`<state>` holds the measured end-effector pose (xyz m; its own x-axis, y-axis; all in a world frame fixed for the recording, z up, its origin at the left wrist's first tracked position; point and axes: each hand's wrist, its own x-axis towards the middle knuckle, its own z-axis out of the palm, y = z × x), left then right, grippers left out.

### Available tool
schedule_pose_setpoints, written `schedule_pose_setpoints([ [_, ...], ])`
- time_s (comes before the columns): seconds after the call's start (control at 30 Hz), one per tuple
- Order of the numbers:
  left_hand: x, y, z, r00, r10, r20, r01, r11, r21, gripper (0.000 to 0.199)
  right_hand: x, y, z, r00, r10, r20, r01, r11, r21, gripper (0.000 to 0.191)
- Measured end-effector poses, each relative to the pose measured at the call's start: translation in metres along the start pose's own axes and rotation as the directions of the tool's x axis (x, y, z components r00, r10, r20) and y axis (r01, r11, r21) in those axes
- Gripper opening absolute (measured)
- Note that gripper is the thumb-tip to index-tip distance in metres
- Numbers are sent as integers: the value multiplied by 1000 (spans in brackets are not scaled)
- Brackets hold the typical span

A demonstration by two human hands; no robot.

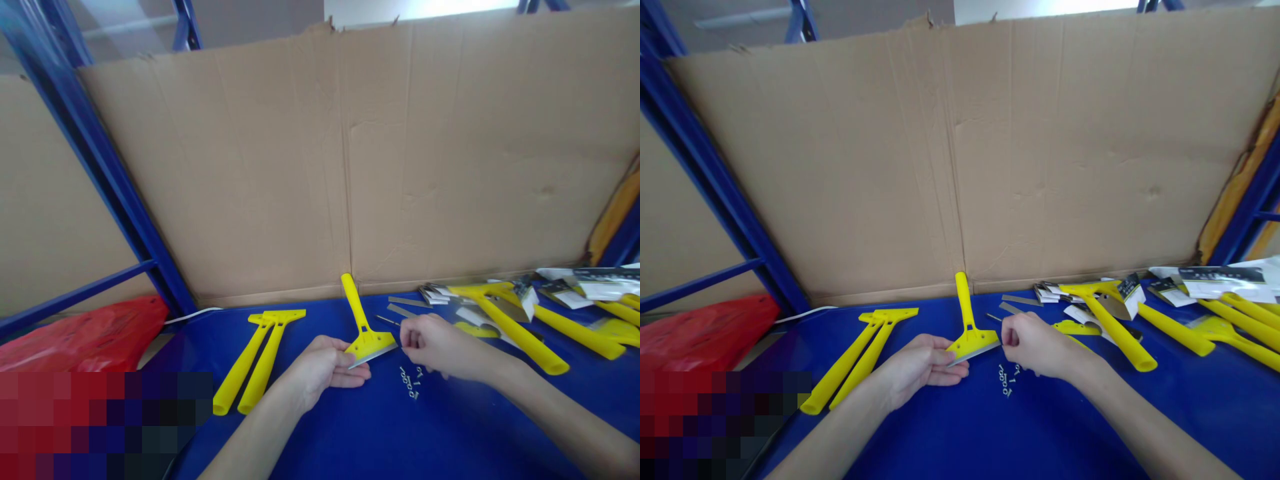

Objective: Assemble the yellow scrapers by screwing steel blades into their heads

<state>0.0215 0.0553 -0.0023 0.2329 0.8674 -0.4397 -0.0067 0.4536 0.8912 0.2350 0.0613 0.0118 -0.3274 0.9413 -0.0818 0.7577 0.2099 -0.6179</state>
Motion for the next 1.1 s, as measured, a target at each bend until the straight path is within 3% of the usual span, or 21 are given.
schedule_pose_setpoints([
  [0.17, 1, 1, 0, 1000, 2, 14, -2, 1000, 14, 12, 13, -10, 19, 995, -75, -60, 81, 990, 116, 15],
  [0.3, 2, 1, 0, 999, 17, 49, -19, 999, 36, 15, 24, -22, 36, 975, -189, -115, 197, 978, 64, 19],
  [0.53, 4, 0, -2, 998, 16, 59, -19, 999, 41, 15, 27, -28, 45, 853, -469, -228, 434, 881, -189, 24],
  [0.9, 4, -1, -2, 998, 24, 66, -26, 999, 33, 16, 30, -17, 58, 700, -619, -357, 533, 785, -315, 21],
  [1.1, 3, 0, -2, 997, 21, 73, -23, 999, 25, 13, 26, -13, 62, 639, -698, -323, 568, 712, -414, 24],
])
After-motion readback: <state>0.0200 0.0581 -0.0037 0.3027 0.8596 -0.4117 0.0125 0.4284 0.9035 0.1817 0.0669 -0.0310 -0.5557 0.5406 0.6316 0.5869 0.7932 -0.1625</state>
